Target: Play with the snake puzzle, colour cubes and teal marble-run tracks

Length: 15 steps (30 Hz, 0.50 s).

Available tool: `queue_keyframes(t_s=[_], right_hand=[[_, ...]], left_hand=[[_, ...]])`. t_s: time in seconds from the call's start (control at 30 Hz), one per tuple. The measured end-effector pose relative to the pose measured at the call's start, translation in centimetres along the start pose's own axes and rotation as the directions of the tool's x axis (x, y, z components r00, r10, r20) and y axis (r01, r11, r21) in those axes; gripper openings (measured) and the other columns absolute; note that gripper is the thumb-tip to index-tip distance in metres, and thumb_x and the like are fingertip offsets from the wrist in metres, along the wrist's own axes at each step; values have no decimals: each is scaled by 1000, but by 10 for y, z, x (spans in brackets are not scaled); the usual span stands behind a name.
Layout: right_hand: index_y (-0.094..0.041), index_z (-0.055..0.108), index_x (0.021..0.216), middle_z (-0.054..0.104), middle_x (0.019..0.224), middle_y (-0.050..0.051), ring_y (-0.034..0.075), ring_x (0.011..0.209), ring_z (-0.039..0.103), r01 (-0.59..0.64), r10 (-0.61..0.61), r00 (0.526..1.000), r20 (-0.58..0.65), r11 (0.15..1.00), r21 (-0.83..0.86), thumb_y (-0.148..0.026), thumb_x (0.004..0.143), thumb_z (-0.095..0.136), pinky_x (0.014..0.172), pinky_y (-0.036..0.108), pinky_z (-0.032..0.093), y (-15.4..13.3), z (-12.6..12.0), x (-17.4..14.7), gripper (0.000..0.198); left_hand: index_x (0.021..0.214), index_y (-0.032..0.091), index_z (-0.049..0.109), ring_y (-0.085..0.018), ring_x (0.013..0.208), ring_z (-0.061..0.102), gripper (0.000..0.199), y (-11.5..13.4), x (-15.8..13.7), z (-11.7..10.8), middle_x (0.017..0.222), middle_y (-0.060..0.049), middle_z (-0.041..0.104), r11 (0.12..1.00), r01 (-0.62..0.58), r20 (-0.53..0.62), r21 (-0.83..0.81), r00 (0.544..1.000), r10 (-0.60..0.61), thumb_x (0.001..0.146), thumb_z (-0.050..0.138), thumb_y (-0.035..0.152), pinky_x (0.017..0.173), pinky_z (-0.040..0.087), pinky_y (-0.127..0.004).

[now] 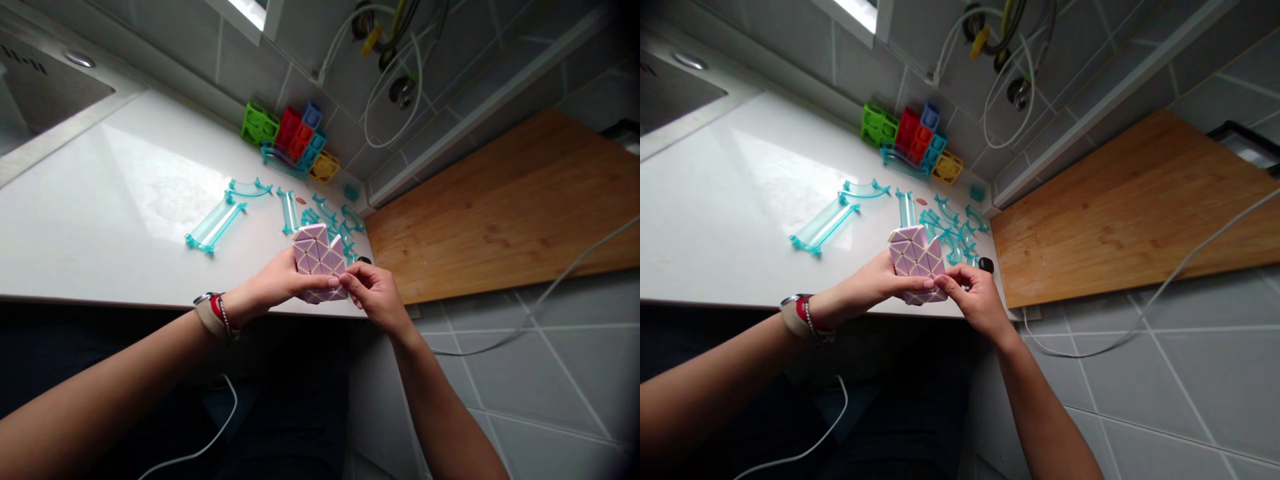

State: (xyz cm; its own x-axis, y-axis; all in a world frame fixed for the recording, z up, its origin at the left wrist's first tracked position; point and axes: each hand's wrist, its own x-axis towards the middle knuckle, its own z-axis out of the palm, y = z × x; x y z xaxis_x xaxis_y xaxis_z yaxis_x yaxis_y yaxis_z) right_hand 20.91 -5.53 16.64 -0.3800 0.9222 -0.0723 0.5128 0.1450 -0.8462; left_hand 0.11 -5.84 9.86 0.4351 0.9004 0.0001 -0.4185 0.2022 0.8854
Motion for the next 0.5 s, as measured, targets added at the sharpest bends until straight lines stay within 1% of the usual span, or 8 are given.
queue_keyframes(t_s=[0.1,0.17,0.23,0.3,0.4,0.5], right_hand=[[-18,74,89,59,69,-1,10,53,49,3,-3,997,-76,1000,-4,-52,91,74,47,23,37,2,-2,0,34],[-18,74,98,61,73,0,10,55,52,-7,11,993,-119,999,31,-54,92,72,46,22,40,0,-3,3,37],[-18,73,108,65,81,1,12,61,57,-13,24,988,-155,997,73,-55,90,73,47,22,44,-3,-4,6,42],[-18,71,113,67,86,2,12,64,59,-17,32,987,-160,995,95,-55,87,76,48,21,47,-6,-3,9,45],[-17,71,103,66,78,0,11,59,56,-17,31,990,-137,994,105,-52,86,78,47,21,46,-7,0,11,39],[-18,70,93,62,69,-2,10,54,52,-6,27,990,-139,989,147,-47,88,77,45,20,43,-6,3,10,31]], left_hand=[[115,13,63,-15,69,66,57,-3,2,1,90,-5,72,998,-39,-84,39,996,42,73,90,40,52,52,-22],[117,14,62,-14,67,64,61,-5,3,1,90,-4,71,995,-74,-124,65,989,82,69,92,37,51,51,-21],[120,15,61,-14,69,65,64,-7,4,2,93,-4,72,992,-107,-124,63,986,114,68,93,33,56,53,-22],[122,15,61,-15,77,68,64,-8,4,2,100,-5,74,991,-130,-82,32,988,132,68,93,29,66,58,-25],[121,15,63,-19,88,71,61,-11,4,2,105,-6,75,988,-155,-13,10,988,155,68,92,27,77,60,-30],[119,15,64,-21,91,73,60,-12,4,1,105,-7,75,988,-152,7,-6,988,152,69,92,26,80,61,-33]])
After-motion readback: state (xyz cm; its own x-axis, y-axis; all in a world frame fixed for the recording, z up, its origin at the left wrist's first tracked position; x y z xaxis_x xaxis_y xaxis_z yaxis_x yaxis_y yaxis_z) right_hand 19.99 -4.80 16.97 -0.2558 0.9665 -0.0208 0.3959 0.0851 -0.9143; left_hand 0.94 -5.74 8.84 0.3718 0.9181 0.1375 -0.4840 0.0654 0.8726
